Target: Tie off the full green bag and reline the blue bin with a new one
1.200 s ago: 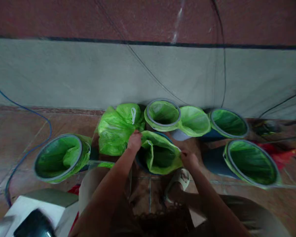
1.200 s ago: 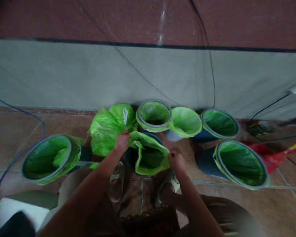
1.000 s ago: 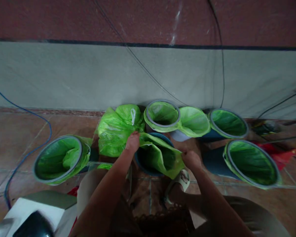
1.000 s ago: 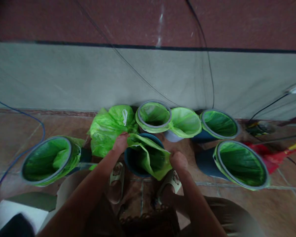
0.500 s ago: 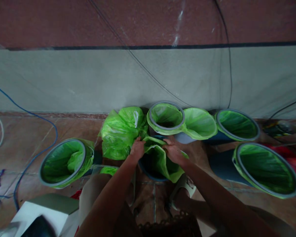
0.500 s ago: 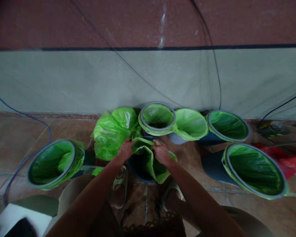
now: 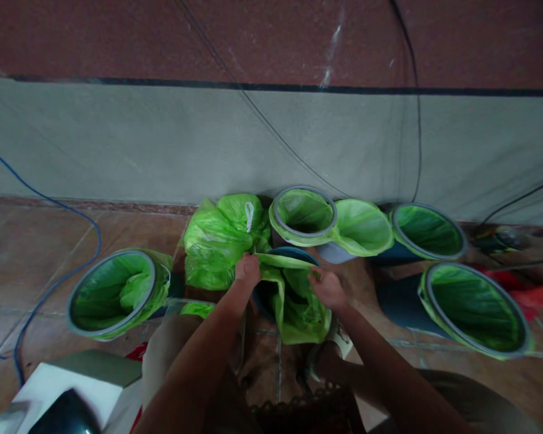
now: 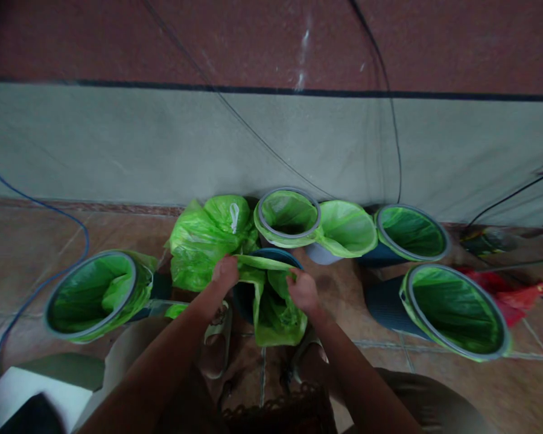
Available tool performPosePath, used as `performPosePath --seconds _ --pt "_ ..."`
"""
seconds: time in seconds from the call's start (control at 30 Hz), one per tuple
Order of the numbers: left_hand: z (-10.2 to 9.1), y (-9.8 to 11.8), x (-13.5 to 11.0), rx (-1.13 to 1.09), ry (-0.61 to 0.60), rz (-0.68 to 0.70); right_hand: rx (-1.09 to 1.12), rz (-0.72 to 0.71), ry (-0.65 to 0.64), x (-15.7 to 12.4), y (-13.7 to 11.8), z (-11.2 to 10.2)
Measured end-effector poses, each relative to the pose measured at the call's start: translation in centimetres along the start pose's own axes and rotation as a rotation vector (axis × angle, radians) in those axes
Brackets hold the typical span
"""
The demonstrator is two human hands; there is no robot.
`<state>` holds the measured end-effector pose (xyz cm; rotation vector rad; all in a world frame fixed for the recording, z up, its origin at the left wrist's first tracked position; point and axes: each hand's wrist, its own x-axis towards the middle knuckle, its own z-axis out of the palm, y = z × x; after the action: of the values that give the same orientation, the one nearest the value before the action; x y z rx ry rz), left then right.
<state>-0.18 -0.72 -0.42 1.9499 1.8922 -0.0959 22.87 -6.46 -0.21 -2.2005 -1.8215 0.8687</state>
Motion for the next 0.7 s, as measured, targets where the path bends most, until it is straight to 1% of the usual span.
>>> performPosePath --seconds 0.07,0.13,0.2,0.27,0.4,0.57,0.7 --pt "-0.2 -0.3 -0.1 -0.008 0.005 0.019 -0.146 0.052 0.007 -0.2 1.0 -0.7" --pt "-0.2 -0.4 -0.1 -0.015 0.007 0.048 -0.251 0.058 -0.009 0.0 1.8 -0.9" --pt "0.0 -0.2 -0.1 -0.030 0.010 0.083 -0.291 0.033 -0.022 0.3 2.5 -0.6" --pt "0.3 0.0 0.1 -0.046 0.018 0.103 -0.304 -0.007 0.009 0.9 2.7 -0.1" --pt "0.8 0.6 1.1 -0.077 0.051 0.090 -0.229 -0.069 0.102 2.9 2.6 1.0" --pt "1.3 1.2 3.0 -0.134 0.083 0.013 -0.075 -0.073 0.241 6.2 2.9 1.5" --pt "1.7 1.4 4.5 -0.180 0.060 -0.060 0.046 -0.072 0.230 8.8 3.6 1.6"
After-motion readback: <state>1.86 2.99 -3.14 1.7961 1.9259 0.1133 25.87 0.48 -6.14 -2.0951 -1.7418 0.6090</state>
